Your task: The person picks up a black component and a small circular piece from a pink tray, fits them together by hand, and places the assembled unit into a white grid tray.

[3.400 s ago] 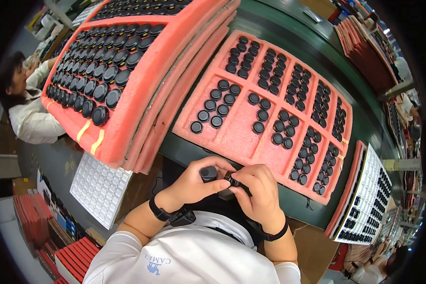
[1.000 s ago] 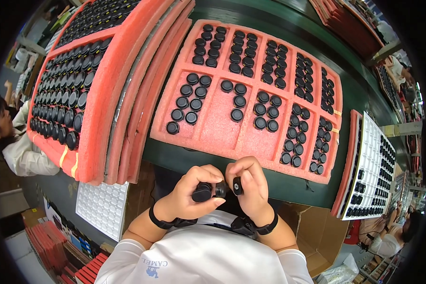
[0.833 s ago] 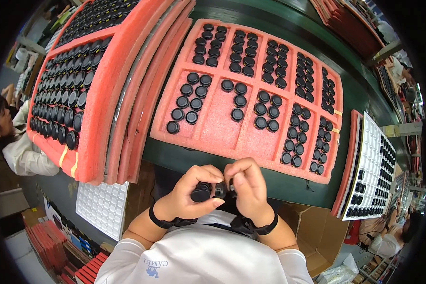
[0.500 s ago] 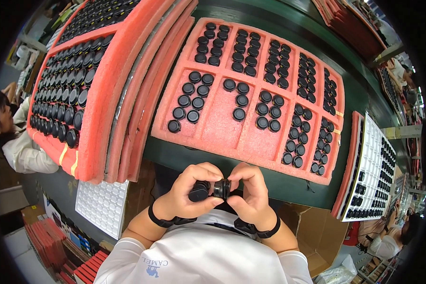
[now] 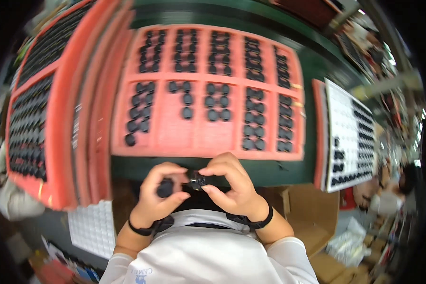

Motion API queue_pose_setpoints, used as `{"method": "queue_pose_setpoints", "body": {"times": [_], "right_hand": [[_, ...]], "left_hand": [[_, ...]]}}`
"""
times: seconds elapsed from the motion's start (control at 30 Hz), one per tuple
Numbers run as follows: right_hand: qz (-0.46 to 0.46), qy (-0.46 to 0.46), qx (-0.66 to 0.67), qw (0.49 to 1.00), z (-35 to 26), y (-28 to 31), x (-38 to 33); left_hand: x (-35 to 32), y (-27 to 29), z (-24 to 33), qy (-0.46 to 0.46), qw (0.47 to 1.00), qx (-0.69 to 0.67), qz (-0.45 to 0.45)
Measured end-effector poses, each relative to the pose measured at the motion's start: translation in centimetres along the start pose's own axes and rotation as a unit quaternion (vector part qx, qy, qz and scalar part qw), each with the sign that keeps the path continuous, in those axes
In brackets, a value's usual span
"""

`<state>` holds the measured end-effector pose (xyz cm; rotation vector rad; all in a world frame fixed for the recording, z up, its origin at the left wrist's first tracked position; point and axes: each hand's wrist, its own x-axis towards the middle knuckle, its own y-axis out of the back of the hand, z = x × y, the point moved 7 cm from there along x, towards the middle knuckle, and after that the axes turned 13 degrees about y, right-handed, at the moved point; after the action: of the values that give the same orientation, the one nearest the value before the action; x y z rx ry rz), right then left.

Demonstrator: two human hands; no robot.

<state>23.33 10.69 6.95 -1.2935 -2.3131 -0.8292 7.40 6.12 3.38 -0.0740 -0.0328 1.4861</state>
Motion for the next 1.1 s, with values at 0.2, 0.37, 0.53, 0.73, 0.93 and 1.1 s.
{"method": "queue_pose_setpoints", "body": {"times": [0.2,0.37,0.53,0.73,0.93,1.1], "right_hand": [[0.028,-0.075,-0.304,0.949,-1.9,11.4,-3.3],[0.143,-0.233,-0.462,0.844,-3.9,25.1,-10.3],[0.071,-0.308,-0.584,0.748,-3.4,36.2,-17.9],[0.040,-0.320,-0.579,0.749,0.0,37.9,-19.9],[0.030,-0.355,-0.572,0.739,0.1,39.6,-22.4],[0.042,-0.252,-0.610,0.751,-2.6,32.3,-15.6]], "left_hand": [[0.9,-0.9,-0.8,0.044,0.999,-0.011,-0.010],[1.7,-2.0,-1.8,0.070,0.997,0.024,-0.036],[1.9,-2.7,-1.9,0.098,0.994,0.012,-0.049],[1.7,-2.4,-1.6,0.109,0.993,0.026,-0.027],[2.5,-4.1,-0.2,0.030,0.994,0.027,-0.106],[2.5,-4.0,0.7,-0.012,0.994,0.036,-0.099]]}}
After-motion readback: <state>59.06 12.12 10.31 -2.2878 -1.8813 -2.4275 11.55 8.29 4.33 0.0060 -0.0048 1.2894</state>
